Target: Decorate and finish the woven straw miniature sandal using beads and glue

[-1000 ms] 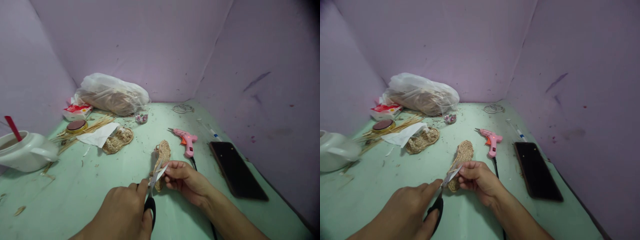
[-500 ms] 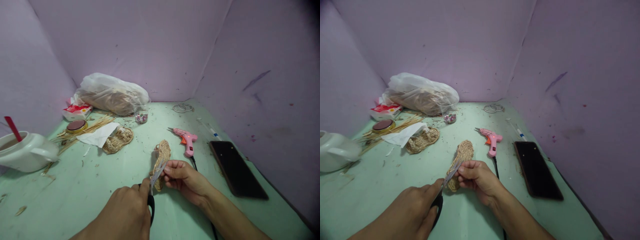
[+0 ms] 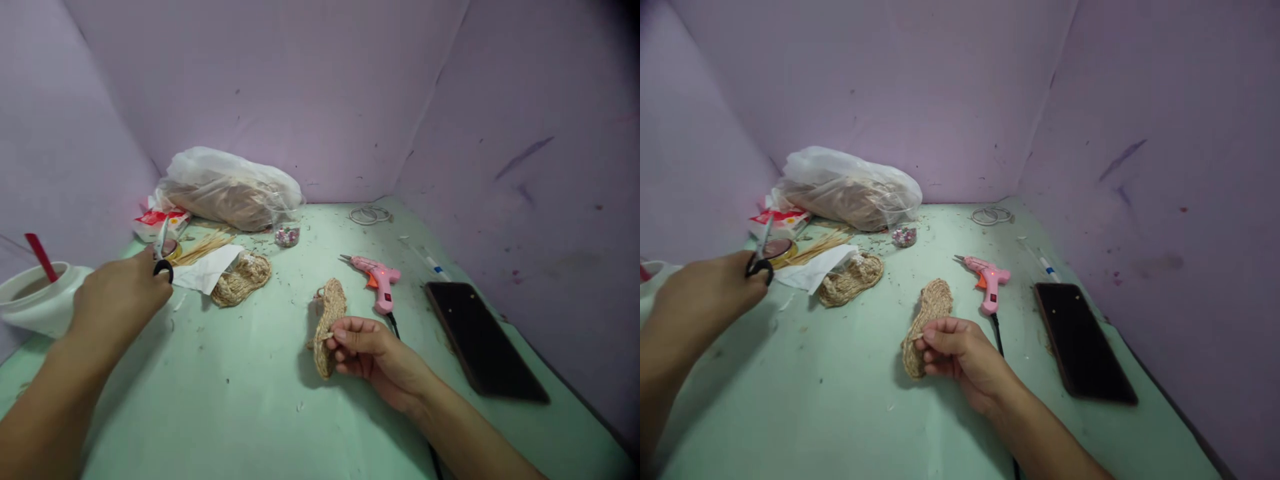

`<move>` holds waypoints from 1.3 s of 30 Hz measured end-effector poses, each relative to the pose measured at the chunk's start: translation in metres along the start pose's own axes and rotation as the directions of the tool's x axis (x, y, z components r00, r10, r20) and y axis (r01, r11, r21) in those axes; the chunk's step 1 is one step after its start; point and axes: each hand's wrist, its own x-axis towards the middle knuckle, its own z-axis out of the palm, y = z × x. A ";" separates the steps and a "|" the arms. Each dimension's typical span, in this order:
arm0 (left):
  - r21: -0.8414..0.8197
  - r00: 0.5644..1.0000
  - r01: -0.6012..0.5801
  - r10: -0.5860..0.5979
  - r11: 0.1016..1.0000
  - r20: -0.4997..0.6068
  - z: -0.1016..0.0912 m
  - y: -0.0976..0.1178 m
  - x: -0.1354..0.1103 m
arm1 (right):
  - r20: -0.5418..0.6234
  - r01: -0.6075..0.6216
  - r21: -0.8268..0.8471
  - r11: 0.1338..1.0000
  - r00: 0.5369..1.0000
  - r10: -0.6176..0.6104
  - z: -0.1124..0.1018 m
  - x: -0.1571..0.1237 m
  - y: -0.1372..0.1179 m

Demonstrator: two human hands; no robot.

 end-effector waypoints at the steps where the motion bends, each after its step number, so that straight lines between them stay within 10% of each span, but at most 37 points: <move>1: 0.025 0.997 0.000 -0.002 1.000 0.082 0.006 -0.005 0.007 | 0.000 0.006 -0.008 1.000 1.000 -0.006 0.000 0.000 0.000; 11: -0.254 0.978 -0.034 0.085 0.966 0.189 -0.003 0.029 -0.010 | -0.016 0.036 -0.079 0.996 0.999 -0.038 0.001 -0.003 0.000; 14: -0.551 0.894 -0.183 0.371 0.814 0.252 -0.009 0.070 -0.045 | -0.040 0.076 -0.118 0.990 0.996 -0.081 0.003 -0.003 -0.001; 17: -0.873 0.722 0.021 0.597 0.487 0.350 -0.004 0.105 -0.079 | -0.053 0.143 -0.172 0.975 0.987 -0.154 0.004 -0.003 -0.002; 22: -0.896 0.783 0.063 0.535 0.440 0.318 0.005 0.129 -0.097 | -0.041 0.268 -0.339 0.902 0.954 -0.298 0.004 -0.002 -0.001; 28: -0.919 0.790 0.101 0.530 0.382 0.308 0.006 0.129 -0.093 | 0.091 0.501 -0.690 0.522 0.776 -0.624 0.004 -0.005 0.006; 33: -0.943 0.762 0.095 0.586 0.320 0.275 0.009 0.123 -0.086 | 0.414 0.591 -0.800 0.109 0.674 -0.611 0.000 -0.011 0.009; 39: -0.945 0.815 -0.153 0.578 0.288 0.044 -0.004 0.118 -0.080 | 0.524 0.664 -0.748 -0.019 0.572 -0.631 0.002 -0.007 0.019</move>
